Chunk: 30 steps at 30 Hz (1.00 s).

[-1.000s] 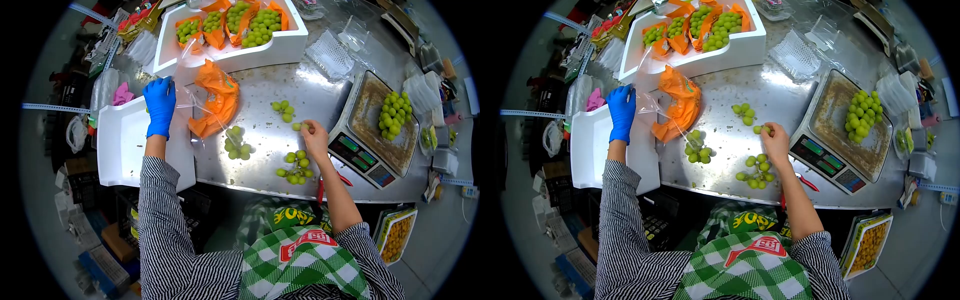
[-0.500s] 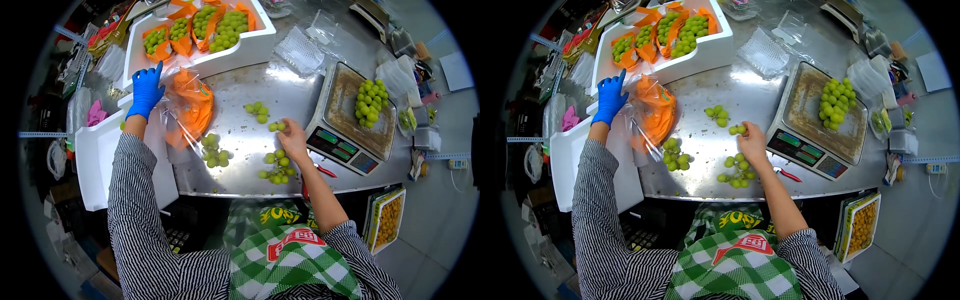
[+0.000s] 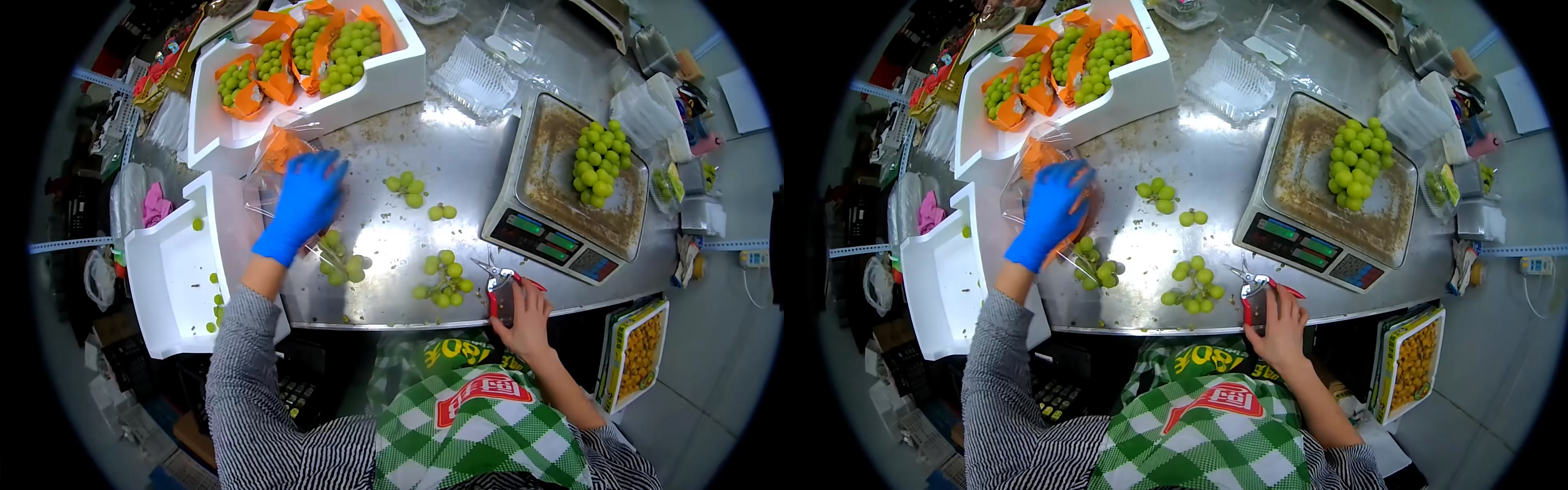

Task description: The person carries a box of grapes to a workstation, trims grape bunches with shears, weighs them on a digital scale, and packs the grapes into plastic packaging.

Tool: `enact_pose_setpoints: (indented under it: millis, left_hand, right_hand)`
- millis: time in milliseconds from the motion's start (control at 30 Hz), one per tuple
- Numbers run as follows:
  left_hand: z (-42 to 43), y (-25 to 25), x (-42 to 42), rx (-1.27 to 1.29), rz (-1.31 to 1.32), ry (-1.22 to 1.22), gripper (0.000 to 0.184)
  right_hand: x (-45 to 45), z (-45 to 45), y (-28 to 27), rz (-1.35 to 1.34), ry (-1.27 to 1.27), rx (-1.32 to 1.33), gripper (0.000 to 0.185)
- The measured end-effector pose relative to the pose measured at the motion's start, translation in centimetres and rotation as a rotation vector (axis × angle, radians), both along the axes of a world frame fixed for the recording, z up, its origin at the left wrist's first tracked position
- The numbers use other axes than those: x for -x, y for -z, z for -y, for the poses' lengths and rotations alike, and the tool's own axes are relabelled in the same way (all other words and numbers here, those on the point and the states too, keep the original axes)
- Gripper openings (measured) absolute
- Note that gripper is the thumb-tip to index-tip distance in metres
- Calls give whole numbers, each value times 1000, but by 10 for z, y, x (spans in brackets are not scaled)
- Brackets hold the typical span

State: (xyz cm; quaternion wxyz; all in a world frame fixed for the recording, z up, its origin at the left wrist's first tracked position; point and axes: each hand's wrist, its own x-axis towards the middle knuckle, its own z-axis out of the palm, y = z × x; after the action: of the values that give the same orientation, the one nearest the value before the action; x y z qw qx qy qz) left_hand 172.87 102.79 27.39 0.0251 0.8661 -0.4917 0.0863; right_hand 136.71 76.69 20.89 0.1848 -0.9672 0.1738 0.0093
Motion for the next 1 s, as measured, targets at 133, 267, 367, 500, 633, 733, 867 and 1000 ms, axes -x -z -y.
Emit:
enact_pose_setpoints:
  millis: [133,267,367,500,633,733,867,1000]
  left_hand:
    - [47,49,13,44,-177,123,60]
    - [67,78,5,115,-275,195,54]
    - [71,90,4,132,-230,223,42]
    - [75,97,6,172,-202,221,28]
    - [83,94,15,307,-295,158,25]
    - [91,90,29,535,-588,-25,20]
    - [90,83,44,810,-1205,-329,19]
    - [81,74,61,994,-1733,-514,21]
  right_hand:
    - [4,-2,7,-77,-21,96,75]
    - [-8,0,11,-79,-14,105,59]
    - [-8,5,14,-30,-31,80,49]
    - [-8,16,15,-26,-57,35,43]
    - [-5,24,8,-42,-43,-90,47]
    - [-2,34,-1,-129,22,-338,56]
    - [5,51,-1,-209,89,-877,67]
    - [-2,57,-29,-256,115,-1366,59]
